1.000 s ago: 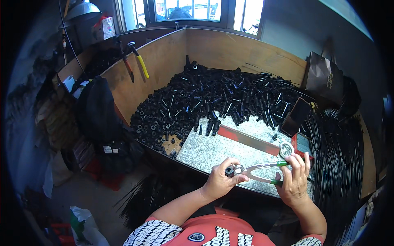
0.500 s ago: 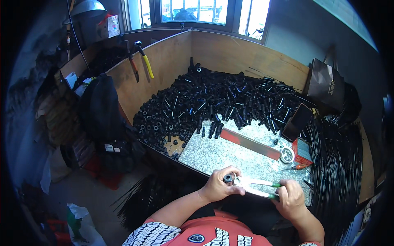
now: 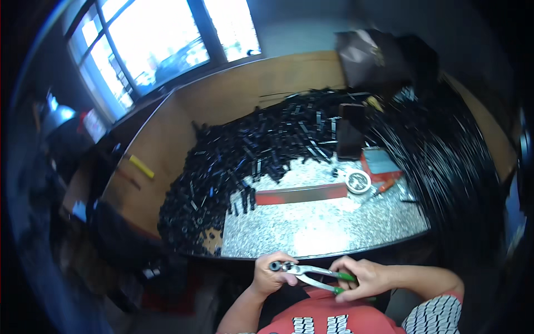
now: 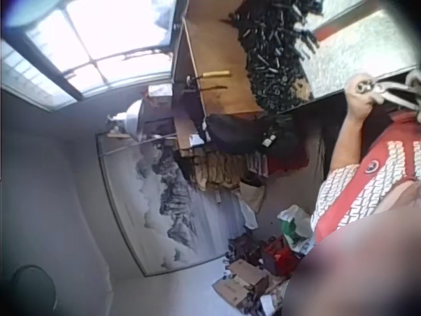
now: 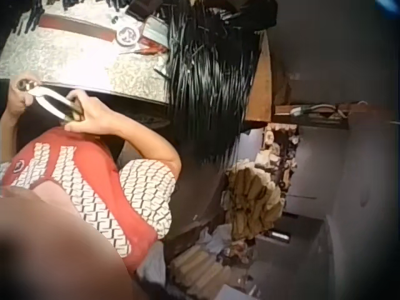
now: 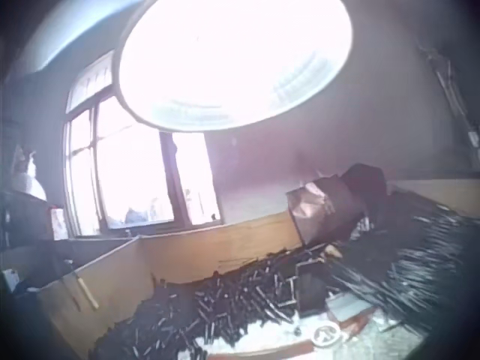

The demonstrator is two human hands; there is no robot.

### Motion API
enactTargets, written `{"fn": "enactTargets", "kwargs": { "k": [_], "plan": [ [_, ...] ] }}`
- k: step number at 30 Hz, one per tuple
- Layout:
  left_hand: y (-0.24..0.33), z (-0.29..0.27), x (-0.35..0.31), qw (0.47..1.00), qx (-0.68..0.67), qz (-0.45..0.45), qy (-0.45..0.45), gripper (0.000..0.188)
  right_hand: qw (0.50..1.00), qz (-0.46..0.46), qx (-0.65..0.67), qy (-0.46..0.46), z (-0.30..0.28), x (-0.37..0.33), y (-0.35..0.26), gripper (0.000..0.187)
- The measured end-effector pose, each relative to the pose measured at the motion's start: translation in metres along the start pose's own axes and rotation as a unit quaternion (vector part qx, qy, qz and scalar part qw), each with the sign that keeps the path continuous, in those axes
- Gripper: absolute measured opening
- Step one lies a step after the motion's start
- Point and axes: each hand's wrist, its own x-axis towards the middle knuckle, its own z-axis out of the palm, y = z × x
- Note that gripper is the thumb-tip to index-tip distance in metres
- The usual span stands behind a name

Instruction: Assembling black connector pieces and measuring bundles of black cables at a factory workstation.

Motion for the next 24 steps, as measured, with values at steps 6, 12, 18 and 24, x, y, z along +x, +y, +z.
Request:
{"fn": "enactTargets", "kwargs": {
  "k": [6,12,18,24],
  "plan": [
    [-0.009,0.012,0.004,0.996,0.052,0.002,0.078,0.080,0.913,-0.191,-0.262,0.249,0.005,-0.011,0.034,0.029],
    [0.007,0.022,0.015,0.997,0.070,0.039,-0.018,0.080,0.944,0.097,0.283,-0.139,-0.007,-0.024,0.039,0.035],
    [0.008,0.023,0.015,0.997,0.068,0.005,0.028,0.073,0.869,-0.245,-0.240,0.358,0.012,-0.014,0.059,0.042],
    [0.003,0.028,0.019,1.000,-0.026,0.009,-0.008,0.075,0.951,0.030,0.302,-0.049,-0.002,-0.031,0.057,0.038]
  ]
}}
